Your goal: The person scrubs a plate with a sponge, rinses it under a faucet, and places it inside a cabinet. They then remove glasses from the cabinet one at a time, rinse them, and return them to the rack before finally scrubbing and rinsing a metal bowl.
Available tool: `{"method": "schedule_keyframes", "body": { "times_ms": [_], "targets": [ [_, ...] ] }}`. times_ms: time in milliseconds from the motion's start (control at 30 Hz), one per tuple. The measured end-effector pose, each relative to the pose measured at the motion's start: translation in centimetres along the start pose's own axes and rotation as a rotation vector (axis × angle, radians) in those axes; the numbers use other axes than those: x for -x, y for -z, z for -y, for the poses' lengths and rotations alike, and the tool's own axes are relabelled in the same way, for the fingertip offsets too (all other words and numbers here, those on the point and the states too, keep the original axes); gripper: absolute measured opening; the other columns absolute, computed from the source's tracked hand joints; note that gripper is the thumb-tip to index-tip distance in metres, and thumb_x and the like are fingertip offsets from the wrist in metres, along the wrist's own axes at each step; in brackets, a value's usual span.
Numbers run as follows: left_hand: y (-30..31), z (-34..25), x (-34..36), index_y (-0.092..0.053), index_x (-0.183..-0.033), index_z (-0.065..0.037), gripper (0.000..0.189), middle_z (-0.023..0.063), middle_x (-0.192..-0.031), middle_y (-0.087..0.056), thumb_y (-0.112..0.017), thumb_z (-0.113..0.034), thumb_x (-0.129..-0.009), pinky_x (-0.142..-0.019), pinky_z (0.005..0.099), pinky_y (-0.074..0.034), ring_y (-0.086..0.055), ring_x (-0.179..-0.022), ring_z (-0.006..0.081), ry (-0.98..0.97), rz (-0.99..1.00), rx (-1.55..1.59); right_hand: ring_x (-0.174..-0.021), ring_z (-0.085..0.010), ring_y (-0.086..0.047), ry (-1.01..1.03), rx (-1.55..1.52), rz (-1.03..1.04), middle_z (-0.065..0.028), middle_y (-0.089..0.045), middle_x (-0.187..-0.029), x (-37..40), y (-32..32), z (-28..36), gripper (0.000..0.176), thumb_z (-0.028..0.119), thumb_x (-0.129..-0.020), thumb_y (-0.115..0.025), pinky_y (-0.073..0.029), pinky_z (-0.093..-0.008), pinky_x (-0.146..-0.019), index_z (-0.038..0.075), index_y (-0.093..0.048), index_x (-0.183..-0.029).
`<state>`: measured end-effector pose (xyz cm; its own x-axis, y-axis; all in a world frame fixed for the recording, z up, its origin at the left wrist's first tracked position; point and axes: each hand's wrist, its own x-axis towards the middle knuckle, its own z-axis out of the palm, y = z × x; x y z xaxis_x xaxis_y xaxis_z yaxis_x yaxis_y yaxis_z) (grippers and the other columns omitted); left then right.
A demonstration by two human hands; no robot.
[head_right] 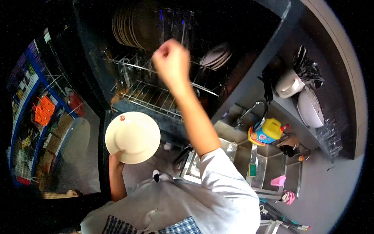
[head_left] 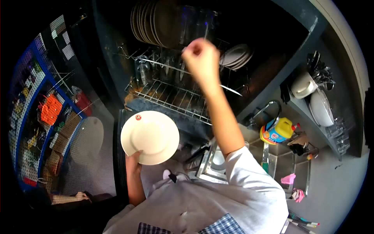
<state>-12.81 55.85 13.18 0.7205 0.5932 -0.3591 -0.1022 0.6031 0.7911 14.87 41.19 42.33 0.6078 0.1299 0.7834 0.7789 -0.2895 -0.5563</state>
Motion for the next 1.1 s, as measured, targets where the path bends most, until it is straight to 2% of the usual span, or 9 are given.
{"method": "schedule_keyframes", "body": {
  "times_ms": [33, 67, 133, 267, 400, 500, 767, 867, 1100],
  "targets": [
    [-0.3, -0.1, 0.1, -0.042, -0.133, 0.006, 0.055, 0.0204, -0.123, -0.055, -0.055, 0.009, -0.079, -0.09, 0.0403, -0.05, -0.057, -0.11, 0.0328, 0.021, -0.003, -0.004, -0.074, -0.0307, -0.067, -0.089, 0.106, -0.002, -0.0163, -0.067, -0.08, -2.2, 0.7, -2.5, 0.025, 0.014, -0.068, -0.069, -0.053, -0.0405, -0.067, 0.001, -0.062, -0.088],
    [-0.9, -0.3, 0.4, -0.042, -0.132, 0.006, 0.055, 0.0207, -0.123, -0.055, -0.055, 0.009, -0.079, -0.09, 0.0405, -0.05, -0.058, -0.109, 0.033, 0.042, -0.009, -0.007, -0.1, -0.0342, -0.063, -0.202, 0.232, 0.046, -0.021, -0.063, -0.11, -3.9, 1.5, -4.4, 0.063, 0.024, -0.064, -0.078, -0.051, -0.0429, -0.083, 0.003, -0.054, -0.118],
    [-1.9, -0.8, 1.0, -0.043, -0.13, 0.007, 0.053, 0.0212, -0.121, -0.056, -0.056, 0.009, -0.079, -0.086, 0.0408, -0.052, -0.06, -0.105, 0.0328, 0.063, 0.015, 0.019, -0.133, -0.0358, -0.037, -0.329, 0.318, 0.243, -0.0224, -0.035, -0.146, -7.0, 0.1, -8.5, 0.127, 0.043, -0.048, -0.091, -0.038, -0.0413, -0.107, 0.001, -0.022, -0.145],
    [-1.0, 0.7, -0.2, -0.04, -0.132, 0.01, 0.054, 0.0208, -0.121, -0.055, -0.055, 0.004, -0.08, -0.087, 0.0417, -0.052, -0.058, -0.107, 0.0339, 0.092, 0.094, -0.016, -0.136, -0.0334, -0.031, -0.356, 0.283, 0.379, -0.0194, -0.028, -0.149, -9.5, -3.1, -14.4, 0.138, 0.037, -0.038, -0.095, -0.036, -0.0414, -0.109, 0.003, -0.018, -0.146],
    [-1.3, 1.1, 0.0, -0.042, -0.131, 0.01, 0.052, 0.0205, -0.119, -0.057, -0.055, 0.004, -0.08, -0.083, 0.0399, -0.054, -0.062, -0.101, 0.0324, 0.106, 0.099, 0.012, -0.131, -0.0341, -0.037, -0.045, 0.116, 0.269, -0.0182, -0.038, -0.142, -9.1, -4.9, -21.2, 0.135, 0.025, -0.036, -0.096, -0.036, -0.0413, -0.108, 0.003, -0.019, -0.145],
    [-0.9, 2.0, -0.2, -0.042, -0.131, 0.009, 0.052, 0.0211, -0.121, -0.057, -0.055, 0.004, -0.081, -0.083, 0.0397, -0.055, -0.062, -0.103, 0.0325, 0.096, 0.087, 0.003, -0.115, -0.0293, -0.053, -0.002, 0.051, 0.172, -0.0139, -0.056, -0.124, -7.3, -4.0, -19.9, 0.094, 0.019, -0.047, -0.093, -0.045, -0.0374, -0.096, 0.001, -0.046, -0.127],
    [-0.6, 2.0, -0.2, -0.047, -0.128, 0.008, 0.049, 0.0205, -0.12, -0.058, -0.055, 0.009, -0.081, -0.085, 0.0415, -0.054, -0.062, -0.104, 0.0335, 0.113, 0.043, 0.116, -0.109, -0.0275, -0.057, 0.004, 0.038, 0.039, -0.0138, -0.06, -0.119, -6.9, -5.5, -19.9, 0.086, 0.019, -0.05, -0.092, -0.048, -0.0369, -0.091, 0.0, -0.051, -0.123],
    [-0.5, 2.2, -0.9, -0.047, -0.128, 0.008, 0.049, 0.0207, -0.119, -0.059, -0.055, 0.01, -0.08, -0.083, 0.042, -0.055, -0.062, -0.103, 0.0337, 0.113, 0.057, 0.129, -0.104, -0.0268, -0.06, -0.053, 0.007, 0.259, -0.0128, -0.063, -0.114, -6.8, -3.9, -17.9, 0.079, 0.018, -0.051, -0.091, -0.049, -0.0362, -0.09, 0.0, -0.054, -0.118],
    [-0.7, 1.2, -0.7, -0.041, -0.132, 0.009, 0.054, 0.0227, -0.122, -0.056, -0.055, 0.003, -0.081, -0.088, 0.044, -0.052, -0.06, -0.106, 0.0358, 0.087, 0.105, 0.031, -0.099, -0.0236, -0.063, -0.224, 0.029, 0.161, -0.0115, -0.066, -0.108, -5.7, -3.5, -14.6, 0.065, 0.021, -0.055, -0.089, -0.05, -0.0352, -0.086, 0.0, -0.061, -0.109]
  ]
}}
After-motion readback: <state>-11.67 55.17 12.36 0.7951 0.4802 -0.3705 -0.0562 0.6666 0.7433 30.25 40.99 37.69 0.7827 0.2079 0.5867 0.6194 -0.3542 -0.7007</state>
